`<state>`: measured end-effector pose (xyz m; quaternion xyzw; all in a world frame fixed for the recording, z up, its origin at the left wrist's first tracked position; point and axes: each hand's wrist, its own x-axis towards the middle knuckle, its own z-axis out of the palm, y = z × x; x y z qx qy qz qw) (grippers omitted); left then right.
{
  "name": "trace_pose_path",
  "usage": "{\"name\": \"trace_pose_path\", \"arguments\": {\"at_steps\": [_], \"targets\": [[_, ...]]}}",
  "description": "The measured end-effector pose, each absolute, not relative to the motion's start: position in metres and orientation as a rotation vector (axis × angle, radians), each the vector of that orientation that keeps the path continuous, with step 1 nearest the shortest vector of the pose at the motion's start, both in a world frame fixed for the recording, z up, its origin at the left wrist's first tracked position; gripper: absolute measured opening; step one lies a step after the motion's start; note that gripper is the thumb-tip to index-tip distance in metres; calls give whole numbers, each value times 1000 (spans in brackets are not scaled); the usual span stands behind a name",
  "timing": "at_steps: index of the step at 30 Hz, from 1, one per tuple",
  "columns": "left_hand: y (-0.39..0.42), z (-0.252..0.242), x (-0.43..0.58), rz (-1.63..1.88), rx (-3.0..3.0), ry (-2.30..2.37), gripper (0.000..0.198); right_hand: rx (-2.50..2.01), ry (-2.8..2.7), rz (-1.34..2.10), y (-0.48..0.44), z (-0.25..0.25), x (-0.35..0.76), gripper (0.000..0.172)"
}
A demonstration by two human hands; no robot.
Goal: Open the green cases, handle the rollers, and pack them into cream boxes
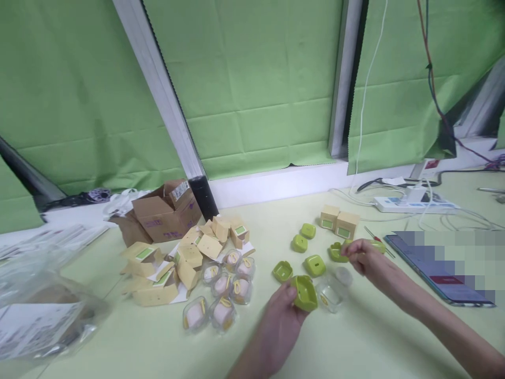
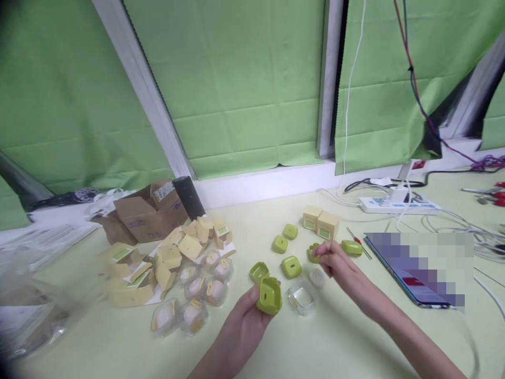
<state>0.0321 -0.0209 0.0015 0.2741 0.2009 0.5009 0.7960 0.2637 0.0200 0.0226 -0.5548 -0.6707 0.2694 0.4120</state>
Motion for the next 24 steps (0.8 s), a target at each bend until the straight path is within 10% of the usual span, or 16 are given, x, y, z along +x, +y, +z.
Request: {"name": "trace_pose_path", "arguments": {"at_steps": [9, 24], "targets": [[-23, 1, 39, 1016, 627, 606, 33, -1090, -1521, 1286, -4, 26, 221, 32], [-24, -7, 41, 1038, 733, 632, 28, -1204, -1969, 762, -13, 17, 213, 16]]}}
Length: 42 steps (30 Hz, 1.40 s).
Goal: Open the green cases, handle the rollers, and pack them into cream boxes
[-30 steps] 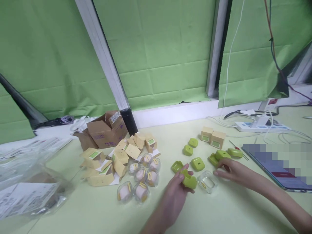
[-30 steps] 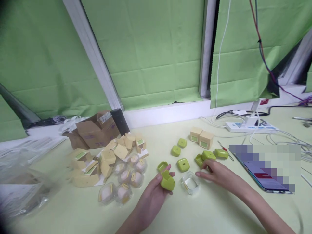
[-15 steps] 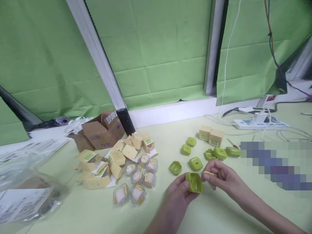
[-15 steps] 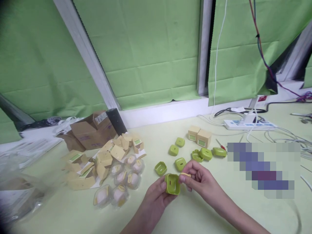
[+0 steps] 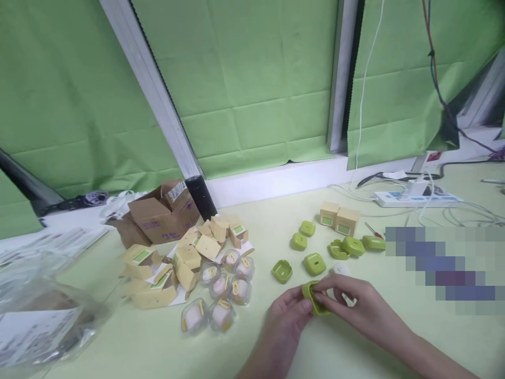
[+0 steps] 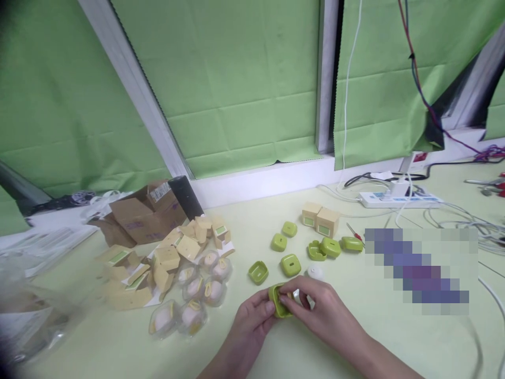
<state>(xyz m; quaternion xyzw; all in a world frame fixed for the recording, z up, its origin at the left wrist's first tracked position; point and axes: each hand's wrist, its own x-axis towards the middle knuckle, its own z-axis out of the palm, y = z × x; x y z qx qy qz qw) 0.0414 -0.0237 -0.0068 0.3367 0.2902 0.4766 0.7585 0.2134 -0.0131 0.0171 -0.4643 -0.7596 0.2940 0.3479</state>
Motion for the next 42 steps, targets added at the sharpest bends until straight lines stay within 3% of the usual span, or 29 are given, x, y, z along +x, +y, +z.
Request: {"name": "trace_pose_path", "arguments": {"at_steps": [19, 25, 29, 31, 34, 35, 38, 42], "targets": [[-24, -12, 42, 1005, 719, 653, 24, -1030, -2272, 514, -10, 12, 217, 24], [-23, -3, 41, 893, 699, 779, 22, -1048, -2191, 736, -11, 28, 221, 16], [-19, -14, 43, 880, 798, 851, 24, -905, -2137, 1036, -13, 34, 226, 27], [-18, -20, 44, 897, 811, 834, 21, -910, -2039, 1016, -14, 33, 227, 25], [-17, -26, 43, 906, 831, 802, 19, -967, -2046, 947, -16, 29, 226, 68], [-17, -27, 42, 907, 839, 792, 18, -974, -2082, 957, -16, 29, 224, 71], [-15, -29, 40, 899, 835, 750, 13, -934, -2114, 942, -19, 30, 220, 44], [-13, -28, 38, 901, 824, 754, 7, -831, -2087, 770, -22, 29, 217, 44]]}}
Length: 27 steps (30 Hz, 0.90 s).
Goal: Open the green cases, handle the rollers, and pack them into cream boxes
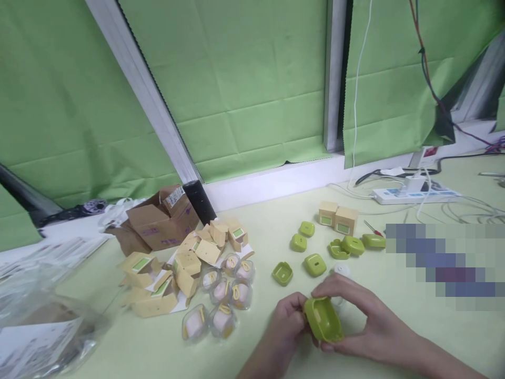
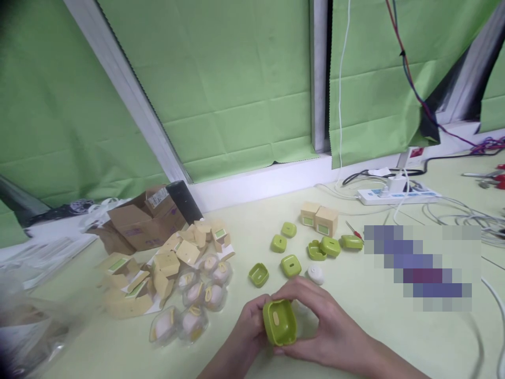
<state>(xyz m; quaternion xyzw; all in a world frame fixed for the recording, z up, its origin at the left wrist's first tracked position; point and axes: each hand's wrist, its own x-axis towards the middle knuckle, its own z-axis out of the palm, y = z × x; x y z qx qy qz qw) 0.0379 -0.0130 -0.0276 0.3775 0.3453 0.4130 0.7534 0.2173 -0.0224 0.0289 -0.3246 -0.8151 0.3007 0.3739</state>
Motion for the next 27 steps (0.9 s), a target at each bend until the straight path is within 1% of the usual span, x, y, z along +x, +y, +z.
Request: {"name": "trace_pose_path", "arguments": {"at_steps": [2, 4, 6, 8, 9, 11, 13, 15, 16, 18, 21, 23, 27], "targets": [[-14, -27, 37, 918, 799, 766, 11, -803, -2113, 709, -23, 26, 215, 45], [-17, -25, 37, 967, 712, 720, 17, -843, -2128, 679, -23, 22, 213, 42], [-20, -21, 37, 988, 604, 612, 33, -925, -2122, 667, -22, 19, 212, 39], [-22, -16, 37, 970, 565, 517, 49, -978, -2116, 672, -18, 19, 217, 42], [-23, -13, 36, 970, 569, 498, 51, -1010, -2098, 674, -15, 19, 222, 43], [-21, -9, 35, 1014, 534, 516, 39, -1128, -2047, 613, -5, 19, 236, 38], [-17, -5, 32, 1048, 418, 557, 28, -1297, -2058, 435, 8, 19, 253, 34], [-14, -2, 30, 1045, 322, 582, 25, -1395, -2221, 271, 21, 17, 267, 30], [-14, -1, 29, 1036, 312, 581, 26, -1432, -2293, 260, 25, 15, 271, 28], [-14, 1, 29, 1023, 344, 568, 31, -1483, -2353, 352, 31, 10, 275, 25], [-17, 0, 31, 1013, 409, 578, 47, -1490, -2290, 533, 33, 5, 275, 25], [-17, -3, 33, 1024, 443, 589, 53, -1486, -2250, 596, 33, 5, 276, 27], [-17, -10, 37, 1069, 505, 589, 52, -1426, -2039, 639, 32, 15, 275, 32]]}}
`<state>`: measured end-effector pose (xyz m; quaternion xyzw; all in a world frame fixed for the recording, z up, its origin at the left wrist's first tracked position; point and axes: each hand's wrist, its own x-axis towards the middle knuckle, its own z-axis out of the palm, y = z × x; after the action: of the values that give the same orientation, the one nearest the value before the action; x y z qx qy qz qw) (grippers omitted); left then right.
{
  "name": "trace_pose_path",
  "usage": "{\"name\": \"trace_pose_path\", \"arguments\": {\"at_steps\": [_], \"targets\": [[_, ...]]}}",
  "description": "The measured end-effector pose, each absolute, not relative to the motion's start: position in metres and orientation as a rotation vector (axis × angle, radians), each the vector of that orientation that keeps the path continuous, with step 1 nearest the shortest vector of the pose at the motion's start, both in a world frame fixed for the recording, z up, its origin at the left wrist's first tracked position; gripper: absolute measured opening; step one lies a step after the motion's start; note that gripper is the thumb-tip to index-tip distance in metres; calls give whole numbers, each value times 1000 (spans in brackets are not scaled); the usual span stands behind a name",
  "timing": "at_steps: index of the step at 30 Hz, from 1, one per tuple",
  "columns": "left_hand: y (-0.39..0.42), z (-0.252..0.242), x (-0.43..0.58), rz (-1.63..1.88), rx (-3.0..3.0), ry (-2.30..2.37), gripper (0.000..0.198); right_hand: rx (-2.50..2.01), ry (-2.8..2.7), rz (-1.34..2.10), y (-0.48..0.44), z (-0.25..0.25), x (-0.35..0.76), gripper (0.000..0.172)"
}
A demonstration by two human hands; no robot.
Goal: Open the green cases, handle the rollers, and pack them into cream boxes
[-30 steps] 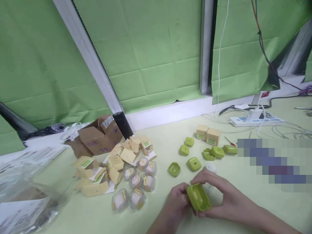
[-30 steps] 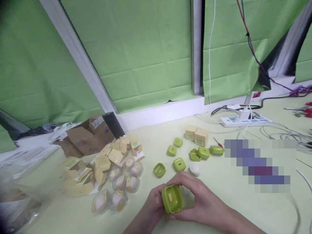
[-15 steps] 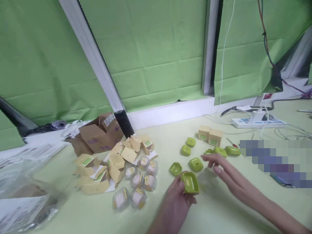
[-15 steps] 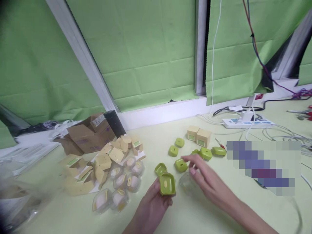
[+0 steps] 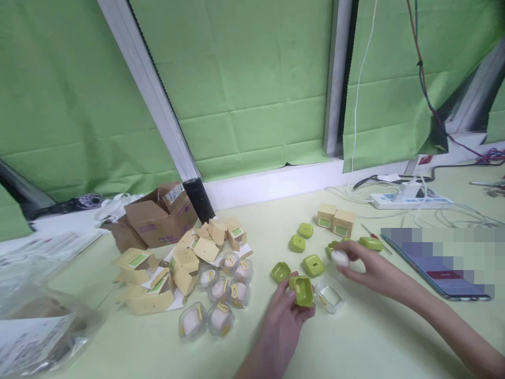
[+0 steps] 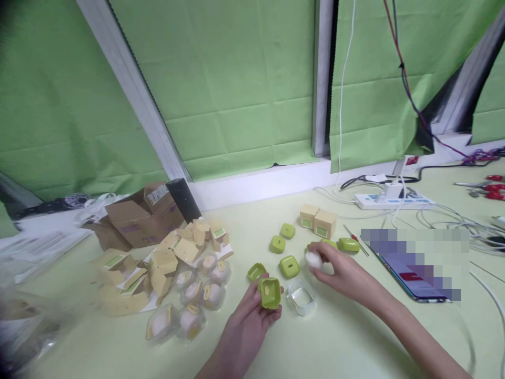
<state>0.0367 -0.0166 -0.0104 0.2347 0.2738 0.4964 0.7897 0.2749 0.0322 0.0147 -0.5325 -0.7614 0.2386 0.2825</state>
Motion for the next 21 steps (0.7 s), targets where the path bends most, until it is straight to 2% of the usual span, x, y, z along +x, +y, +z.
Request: {"name": "trace_pose_path", "arguments": {"at_steps": [3, 6, 14, 21], "targets": [[-18, -12, 39, 1092, 585, 610, 48, -1199, -1787, 935, 24, 22, 261, 36], [-20, -11, 40, 1108, 645, 593, 42, -1035, -1761, 1172, 10, 22, 238, 31], [-23, -10, 38, 1118, 689, 543, 32, -1031, -1811, 1070, -3, 12, 217, 28], [-25, -10, 38, 1134, 672, 583, 33, -1014, -1915, 926, 0, 10, 219, 24]]}}
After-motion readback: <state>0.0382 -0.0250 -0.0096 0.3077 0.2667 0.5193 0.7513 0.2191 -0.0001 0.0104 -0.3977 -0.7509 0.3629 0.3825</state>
